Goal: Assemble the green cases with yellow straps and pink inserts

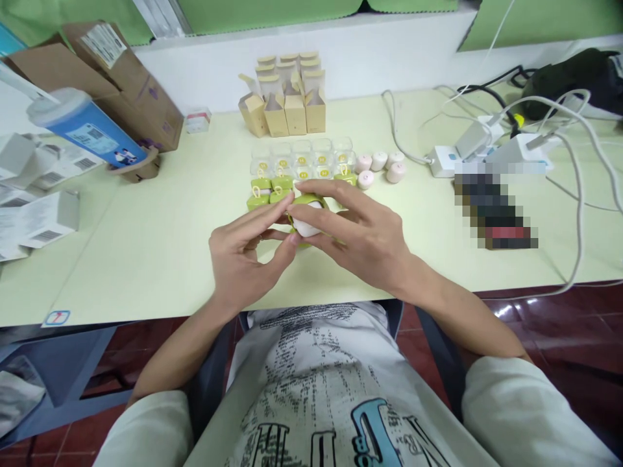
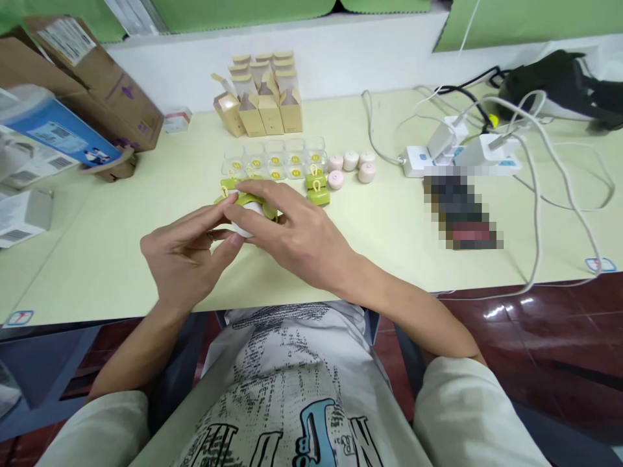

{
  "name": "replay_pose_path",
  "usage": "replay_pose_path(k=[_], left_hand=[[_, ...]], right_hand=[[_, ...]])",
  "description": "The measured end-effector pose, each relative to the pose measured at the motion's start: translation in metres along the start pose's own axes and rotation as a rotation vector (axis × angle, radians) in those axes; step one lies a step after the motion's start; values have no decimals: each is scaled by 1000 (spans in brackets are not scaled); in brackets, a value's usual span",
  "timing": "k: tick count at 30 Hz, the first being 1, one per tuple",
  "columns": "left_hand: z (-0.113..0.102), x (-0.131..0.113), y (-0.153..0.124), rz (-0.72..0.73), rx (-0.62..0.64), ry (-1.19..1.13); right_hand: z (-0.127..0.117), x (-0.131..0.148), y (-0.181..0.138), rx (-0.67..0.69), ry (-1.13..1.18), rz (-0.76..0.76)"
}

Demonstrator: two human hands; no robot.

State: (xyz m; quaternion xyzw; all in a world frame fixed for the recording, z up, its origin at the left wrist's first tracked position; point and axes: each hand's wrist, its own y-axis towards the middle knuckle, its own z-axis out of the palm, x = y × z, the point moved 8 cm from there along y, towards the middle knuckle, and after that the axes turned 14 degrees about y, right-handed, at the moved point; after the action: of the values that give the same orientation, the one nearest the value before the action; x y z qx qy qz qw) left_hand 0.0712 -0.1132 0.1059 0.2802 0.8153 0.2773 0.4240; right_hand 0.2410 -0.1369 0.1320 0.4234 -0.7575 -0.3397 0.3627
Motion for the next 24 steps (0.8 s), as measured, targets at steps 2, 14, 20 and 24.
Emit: replay_pose_path(k=[2, 14, 20, 24], left_hand=[[1, -2, 0, 10, -8, 14], [3, -10, -1, 105, -67, 184], [4, 4, -2, 31, -4, 59], [4, 6, -1, -16, 50, -46]], right_hand=[[2, -3, -1, 17, 21, 16], [5, -5, -12, 20, 53, -62], [6, -11, -7, 93, 140, 57], [5, -15, -4, 91, 161, 132]])
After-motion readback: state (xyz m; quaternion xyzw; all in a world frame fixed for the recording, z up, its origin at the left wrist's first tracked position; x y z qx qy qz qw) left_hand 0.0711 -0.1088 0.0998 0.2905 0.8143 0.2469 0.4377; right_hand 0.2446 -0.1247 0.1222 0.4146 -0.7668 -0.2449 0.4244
